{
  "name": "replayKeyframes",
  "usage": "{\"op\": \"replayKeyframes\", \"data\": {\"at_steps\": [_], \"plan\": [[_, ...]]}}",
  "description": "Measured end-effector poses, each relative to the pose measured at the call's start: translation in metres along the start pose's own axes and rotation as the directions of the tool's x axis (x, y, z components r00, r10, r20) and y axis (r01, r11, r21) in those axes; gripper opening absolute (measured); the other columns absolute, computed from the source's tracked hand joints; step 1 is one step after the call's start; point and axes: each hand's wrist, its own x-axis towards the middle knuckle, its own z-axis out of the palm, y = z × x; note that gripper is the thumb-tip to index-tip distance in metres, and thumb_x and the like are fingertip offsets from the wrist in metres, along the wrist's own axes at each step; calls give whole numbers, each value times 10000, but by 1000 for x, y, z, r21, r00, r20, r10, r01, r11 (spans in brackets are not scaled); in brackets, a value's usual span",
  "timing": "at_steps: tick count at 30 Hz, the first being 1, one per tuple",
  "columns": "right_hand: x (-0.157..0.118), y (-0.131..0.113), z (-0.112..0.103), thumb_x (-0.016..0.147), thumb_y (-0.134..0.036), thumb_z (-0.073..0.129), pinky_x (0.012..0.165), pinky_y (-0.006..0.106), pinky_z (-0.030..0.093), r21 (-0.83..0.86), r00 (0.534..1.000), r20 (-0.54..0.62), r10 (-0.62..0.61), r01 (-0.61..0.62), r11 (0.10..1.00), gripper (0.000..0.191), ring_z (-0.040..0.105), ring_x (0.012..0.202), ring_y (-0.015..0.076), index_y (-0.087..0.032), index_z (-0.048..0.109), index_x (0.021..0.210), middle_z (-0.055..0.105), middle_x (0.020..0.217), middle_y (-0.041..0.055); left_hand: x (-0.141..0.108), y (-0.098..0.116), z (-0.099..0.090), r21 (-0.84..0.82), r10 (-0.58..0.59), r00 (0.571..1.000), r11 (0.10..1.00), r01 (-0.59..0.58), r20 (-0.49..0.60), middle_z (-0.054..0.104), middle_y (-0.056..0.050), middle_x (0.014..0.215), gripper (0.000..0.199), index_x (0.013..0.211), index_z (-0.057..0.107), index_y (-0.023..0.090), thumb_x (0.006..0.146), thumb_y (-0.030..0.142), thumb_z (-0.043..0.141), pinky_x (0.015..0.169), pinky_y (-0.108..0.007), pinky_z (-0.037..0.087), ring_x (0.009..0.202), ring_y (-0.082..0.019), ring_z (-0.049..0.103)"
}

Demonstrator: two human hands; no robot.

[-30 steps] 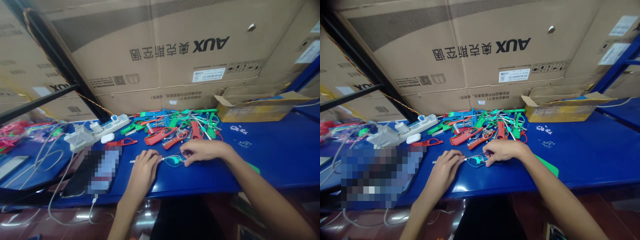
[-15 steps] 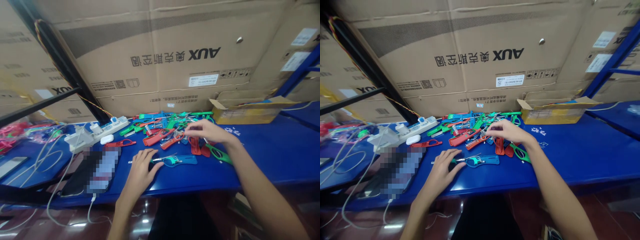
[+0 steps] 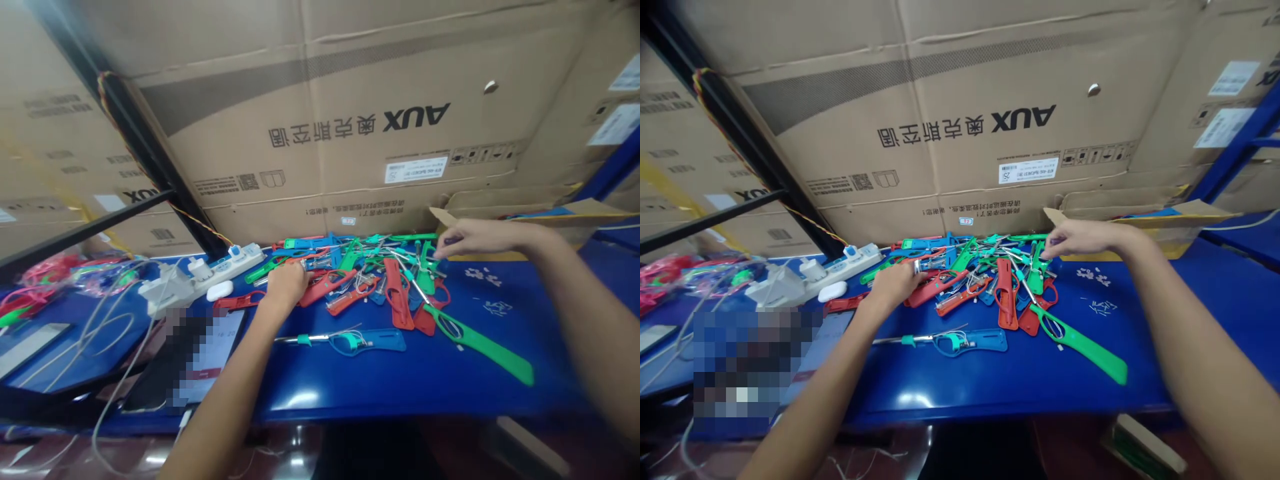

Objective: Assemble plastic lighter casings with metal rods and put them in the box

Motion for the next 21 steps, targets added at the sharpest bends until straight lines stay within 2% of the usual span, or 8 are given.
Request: {"op": "replayKeyframes", "data": {"at_steps": [2, 5, 7, 8, 11, 13, 16, 21], "plan": [[-5, 25, -1, 815, -506, 711, 656, 332, 414, -18, 996, -29, 78, -79, 997, 358, 604, 716, 211, -161, 753, 730, 705, 750, 77, -2, -2, 2, 4, -12, 999, 1000, 13, -32, 766, -213, 1005, 347, 1008, 738, 129, 970, 399, 523, 793, -403, 544, 973, -350, 733], [-7, 54, 8, 808, -374, 710, 719, 345, 456, -22, 980, -91, 178, -180, 983, 231, 659, 784, 248, -155, 774, 778, 759, 831, 109, -8, 2, -1, -3, -11, 995, 1000, 11, -96, 765, -187, 989, 338, 992, 721, 139, 982, 375, 479, 745, -367, 520, 929, -318, 732], [-7, 69, 15, 765, -338, 734, 744, 343, 468, -19, 968, -103, 230, -233, 972, 178, 678, 809, 261, -168, 779, 789, 770, 842, 103, -15, 12, -2, -42, 55, 984, 997, -63, -168, 765, -141, 984, 321, 983, 700, 163, 983, 394, 477, 705, -329, 487, 909, -284, 723], [-8, 75, 18, 742, -345, 750, 736, 338, 470, -16, 961, -102, 258, -261, 965, 175, 679, 796, 261, -174, 775, 773, 765, 819, 96, -19, 18, -2, -85, 120, 968, 986, -141, -220, 764, -110, 946, 300, 954, 688, 176, 973, 406, 497, 670, -308, 461, 870, -263, 718], [-12, 89, 21, 705, -467, 770, 638, 326, 445, -7, 938, -82, 335, -337, 941, 293, 624, 663, 231, -176, 749, 738, 696, 670, 73, -33, 40, 3, -220, 317, 898, 894, -391, -305, 740, -32, 836, 276, 860, 645, 194, 969, 414, 520, 586, -266, 374, 746, -194, 681], [-14, 94, 22, 681, -601, 755, 583, 326, 402, 1, 928, -73, 364, -365, 931, 436, 555, 593, 207, -169, 728, 737, 613, 582, 53, -41, 51, 6, -291, 394, 866, 827, -481, -309, 719, -8, 790, 269, 821, 621, 196, 968, 399, 523, 564, -260, 345, 693, -165, 654], [-15, 95, 24, 592, -754, 726, 584, 324, 388, 33, 933, -50, 355, -354, 935, 602, 516, 597, 189, -169, 697, 729, 574, 595, 44, -46, 57, 8, -381, 426, 854, 767, -516, -297, 699, 10, 754, 264, 798, 594, 201, 966, 388, 511, 567, -259, 348, 652, -146, 629], [-12, 95, 29, 489, -852, 690, 598, 330, 401, 83, 945, -13, 326, -324, 942, 698, 500, 605, 184, -181, 657, 677, 575, 619, 49, -45, 55, 6, -443, 403, 865, 744, -500, -299, 680, 14, 747, 227, 811, 568, 207, 946, 384, 524, 586, -266, 367, 652, -147, 609]]}}
